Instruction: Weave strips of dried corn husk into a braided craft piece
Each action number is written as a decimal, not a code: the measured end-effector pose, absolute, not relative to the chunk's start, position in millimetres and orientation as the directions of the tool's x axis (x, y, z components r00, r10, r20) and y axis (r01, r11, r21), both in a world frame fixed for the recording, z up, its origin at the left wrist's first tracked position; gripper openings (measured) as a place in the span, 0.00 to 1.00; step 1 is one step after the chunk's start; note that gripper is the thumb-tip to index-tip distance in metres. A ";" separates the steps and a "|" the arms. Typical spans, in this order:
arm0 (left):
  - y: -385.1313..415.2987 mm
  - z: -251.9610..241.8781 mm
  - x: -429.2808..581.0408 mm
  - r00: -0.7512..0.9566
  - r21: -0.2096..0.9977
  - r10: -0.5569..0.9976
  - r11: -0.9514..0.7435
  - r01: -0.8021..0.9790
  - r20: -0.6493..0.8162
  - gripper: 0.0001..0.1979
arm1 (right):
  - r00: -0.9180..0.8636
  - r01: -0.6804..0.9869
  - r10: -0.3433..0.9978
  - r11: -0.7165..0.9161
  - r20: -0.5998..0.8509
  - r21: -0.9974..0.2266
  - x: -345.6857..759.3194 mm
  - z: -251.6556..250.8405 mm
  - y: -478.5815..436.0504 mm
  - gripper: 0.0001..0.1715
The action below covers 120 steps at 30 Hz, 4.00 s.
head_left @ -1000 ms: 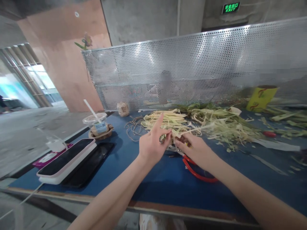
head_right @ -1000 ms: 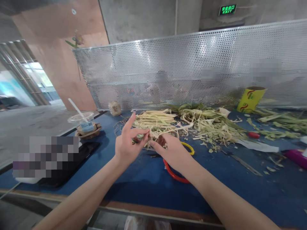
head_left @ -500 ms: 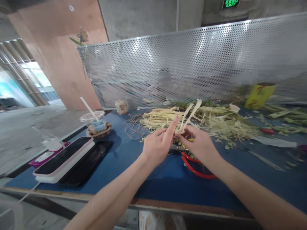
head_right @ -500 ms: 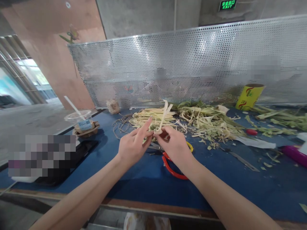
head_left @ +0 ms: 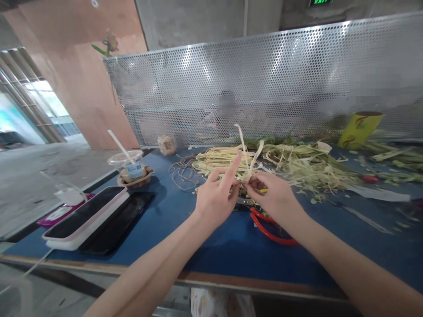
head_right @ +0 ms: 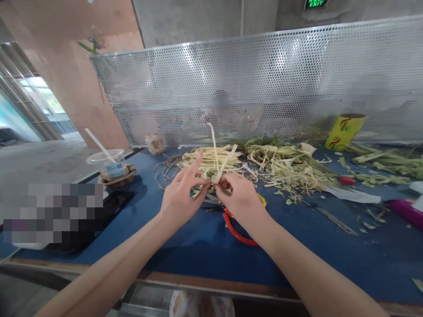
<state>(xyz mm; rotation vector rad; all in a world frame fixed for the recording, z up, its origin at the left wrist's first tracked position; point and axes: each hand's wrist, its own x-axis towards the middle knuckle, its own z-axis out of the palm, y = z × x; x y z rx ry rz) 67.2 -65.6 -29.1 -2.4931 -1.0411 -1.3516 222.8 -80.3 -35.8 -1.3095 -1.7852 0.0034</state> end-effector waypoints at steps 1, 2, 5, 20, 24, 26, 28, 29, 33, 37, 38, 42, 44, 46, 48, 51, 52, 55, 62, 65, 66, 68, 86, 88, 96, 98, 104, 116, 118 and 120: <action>-65.8 -29.3 67.6 0.385 0.175 0.500 -0.757 0.629 0.776 0.30 | -0.038 0.781 0.751 0.434 0.659 -0.449 222.5 -36.0 -80.3 0.06; -66.0 -29.5 68.0 0.400 0.163 0.500 -0.757 0.633 0.768 0.30 | -0.036 0.785 0.745 0.433 0.666 -0.442 222.3 -35.9 -80.3 0.06; -66.9 -29.2 68.0 0.375 0.241 0.561 -0.739 0.630 0.738 0.31 | -0.019 0.712 0.793 0.439 0.609 -0.548 222.3 -34.2 -81.0 0.06; -62.1 -24.7 64.6 0.218 0.799 0.818 -0.570 0.190 0.532 0.38 | -0.047 0.562 0.853 0.452 0.519 -0.693 222.7 -29.0 -84.8 0.10; -60.7 -23.8 62.9 0.261 0.824 0.824 -0.548 0.141 0.503 0.37 | -0.060 0.568 0.856 0.452 0.513 -0.688 223.0 -29.1 -85.2 0.10; -60.9 -23.0 62.6 0.259 0.827 0.820 -0.551 0.117 0.510 0.36 | -0.065 0.567 0.856 0.455 0.513 -0.687 223.0 -28.8 -85.8 0.10; -61.1 -22.2 62.9 0.258 0.832 0.819 -0.548 0.089 0.513 0.35 | -0.072 0.571 0.855 0.458 0.514 -0.681 222.6 -27.7 -86.7 0.09; -61.3 -21.8 63.2 0.262 0.837 0.820 -0.542 0.074 0.508 0.34 | -0.072 0.574 0.853 0.459 0.517 -0.678 222.2 -26.9 -87.3 0.09; -61.3 -20.8 64.0 0.299 0.872 0.837 -0.489 0.033 0.458 0.32 | -0.079 0.583 0.855 0.457 0.513 -0.672 221.3 -23.8 -89.3 0.09; -60.2 -20.8 62.9 0.311 0.817 0.791 -0.572 0.071 0.527 0.33 | -0.061 0.592 0.841 0.464 0.538 -0.659 222.7 -25.1 -88.2 0.08; -59.9 -20.9 62.3 0.304 0.789 0.772 -0.607 0.094 0.558 0.33 | -0.060 0.593 0.835 0.470 0.547 -0.653 223.2 -25.8 -87.6 0.08; -58.7 -21.2 60.0 0.292 0.724 0.728 -0.674 0.143 0.620 0.32 | -0.063 0.601 0.825 0.480 0.561 -0.639 223.8 -26.0 -87.0 0.07; -57.8 -21.8 59.3 0.297 0.722 0.724 -0.678 0.140 0.622 0.32 | -0.070 0.610 0.824 0.481 0.562 -0.630 223.6 -24.3 -87.9 0.07; -57.1 -22.6 58.9 0.298 0.726 0.727 -0.674 0.138 0.619 0.32 | -0.083 0.616 0.825 0.483 0.559 -0.622 223.3 -22.4 -88.7 0.07; -57.0 -22.9 59.1 0.295 0.725 0.724 -0.677 0.131 0.623 0.32 | -0.095 0.619 0.825 0.487 0.558 -0.615 223.2 -21.3 -89.0 0.07; -59.6 -21.5 60.0 0.278 0.693 0.696 -0.710 0.129 0.662 0.33 | -0.098 0.621 0.825 0.488 0.556 -0.614 223.2 -21.7 -88.5 0.09; -61.3 -20.5 60.4 0.269 0.672 0.682 -0.727 0.141 0.681 0.33 | -0.098 0.616 0.825 0.490 0.557 -0.617 223.2 -22.2 -88.3 0.09; -67.2 -17.1 61.6 0.244 0.632 0.663 -0.749 0.201 0.708 0.31 | -0.099 0.594 0.820 0.503 0.564 -0.628 223.2 -23.3 -88.2 0.09; -72.3 -15.0 62.3 0.269 0.639 0.679 -0.734 0.231 0.683 0.35 | -0.085 0.596 0.828 0.488 0.554 -0.637 224.6 -20.6 -90.5 0.09; -70.4 -16.9 62.7 0.275 0.635 0.679 -0.734 0.242 0.680 0.37 | -0.084 0.593 0.841 0.474 0.535 -0.651 224.3 -20.6 -90.5 0.10; -69.5 -17.7 62.9 0.268 0.646 0.687 -0.727 0.234 0.676 0.38 | -0.086 0.594 0.842 0.472 0.532 -0.652 224.0 -20.8 -90.3 0.09; -67.3 -19.3 63.5 0.252 0.682 0.710 -0.703 0.202 0.657 0.39 | -0.089 0.599 0.840 0.474 0.535 -0.645 223.4 -21.4 -89.8 0.09; -69.5 -21.0 66.5 0.200 0.685 0.723 -0.690 0.234 0.661 0.33 | -0.104 0.733 0.754 0.499 0.648 -0.463 223.5 -31.6 -84.2 0.06; -69.0 -21.3 67.1 0.205 0.755 0.773 -0.632 0.176 0.600 0.37 | -0.081 0.742 0.743 0.490 0.664 -0.457 223.1 -31.5 -84.4 0.06; -63.4 -21.7 68.9 0.188 0.937 0.919 -0.348 -0.028 0.347 0.40 | -0.151 0.753 0.676 0.552 0.721 -0.359 220.5 -33.1 -87.2 0.05; -62.2 -22.3 70.8 0.180 0.946 0.928 -0.318 -0.069 0.325 0.40 | -0.156 0.763 0.662 0.552 0.733 -0.337 220.0 -34.8 -87.8 0.05; -61.2 -24.1 75.3 0.209 0.954 0.947 -0.198 -0.224 0.245 0.37 | -0.127 0.807 0.629 0.515 0.767 -0.289 221.4 -39.3 -84.4 0.05; -67.3 -2.9 67.3 0.445 0.938 0.870 0.309 -0.159 -0.211 0.19 | -0.110 0.834 0.618 0.483 0.778 -0.266 224.6 -36.6 -84.1 0.05; -67.9 -3.1 67.1 0.457 0.940 0.862 0.312 -0.134 -0.221 0.20 | -0.117 0.838 0.613 0.483 0.781 -0.254 224.6 -37.5 -84.1 0.06; -67.1 -7.1 67.0 0.426 0.971 0.894 0.208 -0.116 -0.141 0.27 | -0.126 0.837 0.601 0.492 0.790 -0.241 224.3 -38.4 -84.0 0.06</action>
